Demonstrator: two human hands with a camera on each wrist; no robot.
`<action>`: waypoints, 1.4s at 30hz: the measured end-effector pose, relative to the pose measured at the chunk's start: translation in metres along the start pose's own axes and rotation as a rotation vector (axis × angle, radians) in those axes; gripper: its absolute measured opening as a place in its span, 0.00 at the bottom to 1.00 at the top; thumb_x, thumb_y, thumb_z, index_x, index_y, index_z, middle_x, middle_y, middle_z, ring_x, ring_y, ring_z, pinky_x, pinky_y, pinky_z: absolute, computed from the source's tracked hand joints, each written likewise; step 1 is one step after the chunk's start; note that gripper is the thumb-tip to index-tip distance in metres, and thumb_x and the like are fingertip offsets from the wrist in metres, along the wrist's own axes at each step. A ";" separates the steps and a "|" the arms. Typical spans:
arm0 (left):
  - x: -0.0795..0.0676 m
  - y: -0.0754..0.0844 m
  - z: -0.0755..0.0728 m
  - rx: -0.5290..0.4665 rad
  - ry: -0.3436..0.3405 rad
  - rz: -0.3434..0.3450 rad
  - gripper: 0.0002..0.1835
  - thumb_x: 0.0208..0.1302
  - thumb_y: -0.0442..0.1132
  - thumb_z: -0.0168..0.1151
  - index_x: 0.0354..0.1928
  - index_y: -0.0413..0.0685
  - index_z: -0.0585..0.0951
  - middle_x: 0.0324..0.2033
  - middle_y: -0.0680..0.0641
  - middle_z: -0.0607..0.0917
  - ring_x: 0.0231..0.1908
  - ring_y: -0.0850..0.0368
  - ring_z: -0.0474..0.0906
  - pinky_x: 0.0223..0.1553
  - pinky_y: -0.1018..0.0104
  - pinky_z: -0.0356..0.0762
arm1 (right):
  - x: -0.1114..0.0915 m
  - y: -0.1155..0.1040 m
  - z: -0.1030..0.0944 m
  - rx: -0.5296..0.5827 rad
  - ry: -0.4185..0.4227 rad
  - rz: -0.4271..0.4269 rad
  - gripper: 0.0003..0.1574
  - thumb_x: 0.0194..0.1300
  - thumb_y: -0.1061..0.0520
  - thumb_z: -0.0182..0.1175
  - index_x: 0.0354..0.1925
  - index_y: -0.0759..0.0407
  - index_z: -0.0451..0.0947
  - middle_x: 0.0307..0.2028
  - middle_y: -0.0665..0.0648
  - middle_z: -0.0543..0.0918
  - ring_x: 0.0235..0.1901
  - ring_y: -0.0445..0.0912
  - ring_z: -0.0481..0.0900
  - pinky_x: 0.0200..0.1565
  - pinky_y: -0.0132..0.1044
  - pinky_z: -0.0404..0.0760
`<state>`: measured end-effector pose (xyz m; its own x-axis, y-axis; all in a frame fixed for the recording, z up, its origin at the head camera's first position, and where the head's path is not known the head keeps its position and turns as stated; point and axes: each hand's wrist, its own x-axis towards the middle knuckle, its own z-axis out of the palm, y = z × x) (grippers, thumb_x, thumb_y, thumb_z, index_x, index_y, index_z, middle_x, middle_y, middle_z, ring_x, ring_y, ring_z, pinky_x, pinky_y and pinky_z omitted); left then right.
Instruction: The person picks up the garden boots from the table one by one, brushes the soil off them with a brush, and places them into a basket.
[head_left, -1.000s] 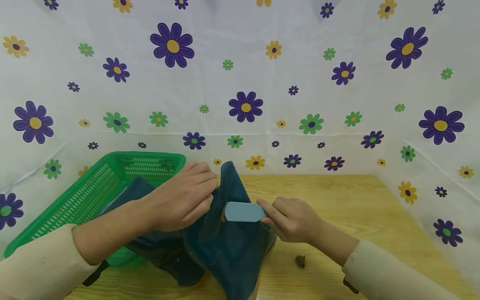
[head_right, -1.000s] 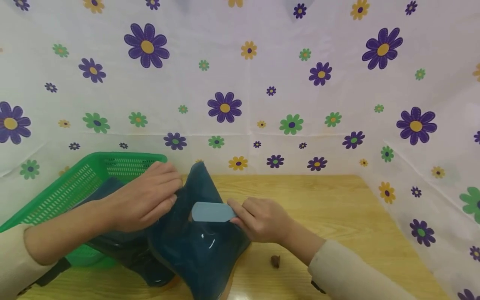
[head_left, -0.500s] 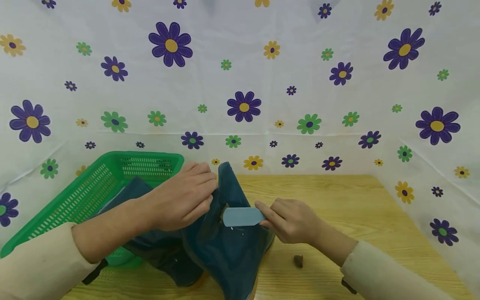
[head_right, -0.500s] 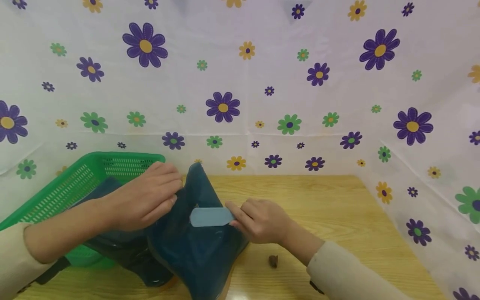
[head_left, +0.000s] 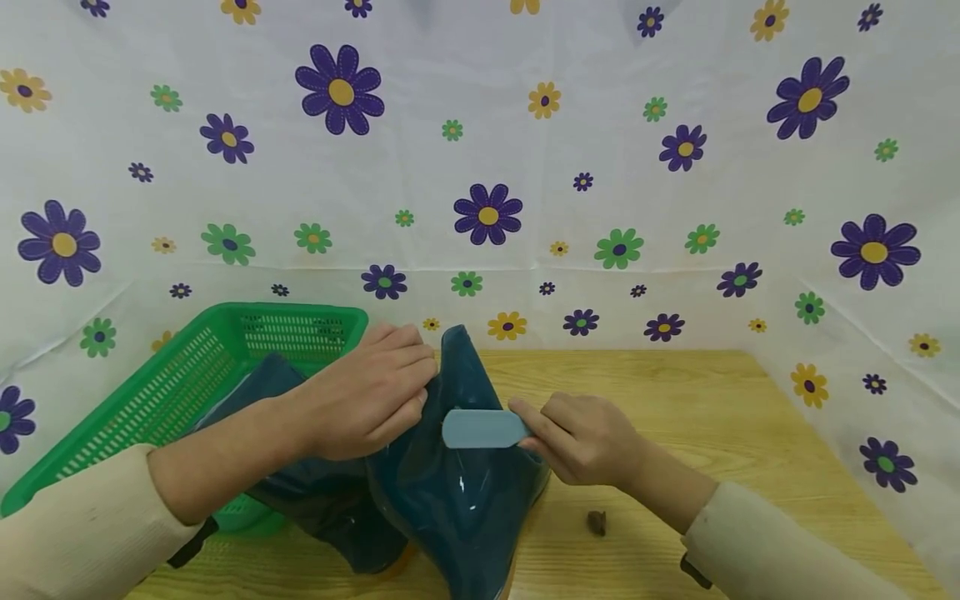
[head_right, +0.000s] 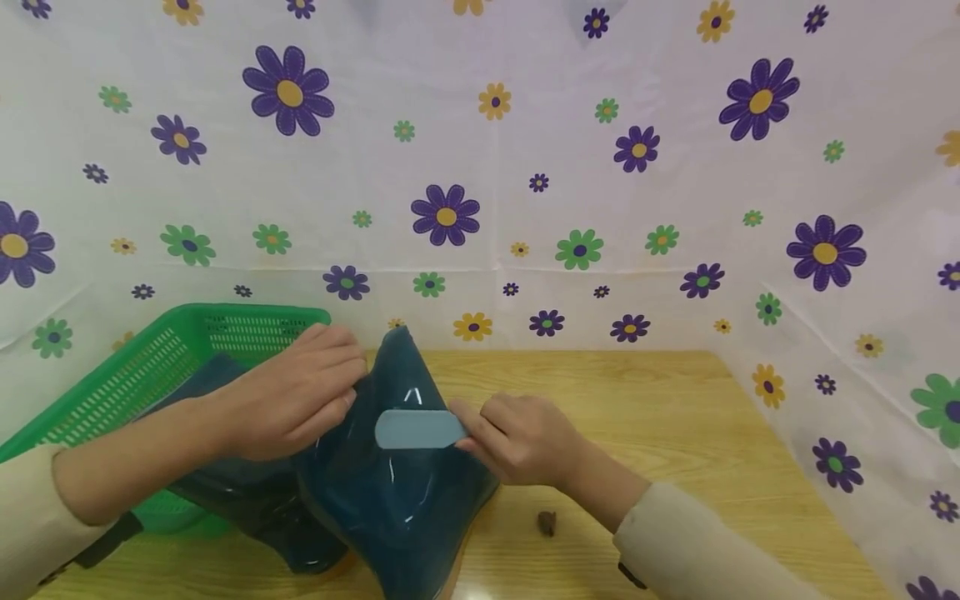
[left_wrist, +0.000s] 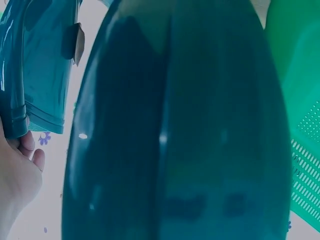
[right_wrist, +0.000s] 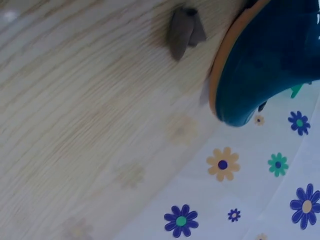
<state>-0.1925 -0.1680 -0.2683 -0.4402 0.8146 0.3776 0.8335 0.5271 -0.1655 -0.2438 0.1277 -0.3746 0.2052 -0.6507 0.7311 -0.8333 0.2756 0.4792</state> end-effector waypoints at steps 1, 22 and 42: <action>0.000 0.000 0.000 0.001 0.002 0.004 0.08 0.69 0.38 0.48 0.34 0.50 0.77 0.33 0.52 0.78 0.39 0.55 0.63 0.43 0.59 0.58 | 0.000 -0.001 0.001 -0.001 -0.009 -0.007 0.25 0.79 0.51 0.46 0.53 0.69 0.80 0.22 0.51 0.76 0.15 0.38 0.69 0.18 0.25 0.70; -0.003 0.001 0.001 0.001 0.029 0.024 0.07 0.68 0.37 0.49 0.32 0.52 0.74 0.31 0.52 0.75 0.37 0.56 0.61 0.42 0.60 0.55 | -0.011 -0.004 -0.005 0.035 -0.087 0.035 0.26 0.80 0.50 0.43 0.52 0.67 0.80 0.22 0.51 0.76 0.17 0.39 0.68 0.18 0.25 0.68; -0.007 -0.001 0.000 -0.006 0.012 -0.016 0.09 0.69 0.38 0.48 0.37 0.48 0.79 0.34 0.51 0.79 0.39 0.56 0.64 0.43 0.59 0.60 | -0.020 -0.008 -0.019 0.046 -0.125 0.065 0.26 0.79 0.49 0.45 0.53 0.67 0.80 0.23 0.51 0.76 0.16 0.38 0.67 0.18 0.23 0.68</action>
<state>-0.1903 -0.1738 -0.2711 -0.4493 0.8033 0.3910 0.8285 0.5384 -0.1541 -0.2312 0.1522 -0.3837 0.0865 -0.7163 0.6924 -0.8658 0.2898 0.4079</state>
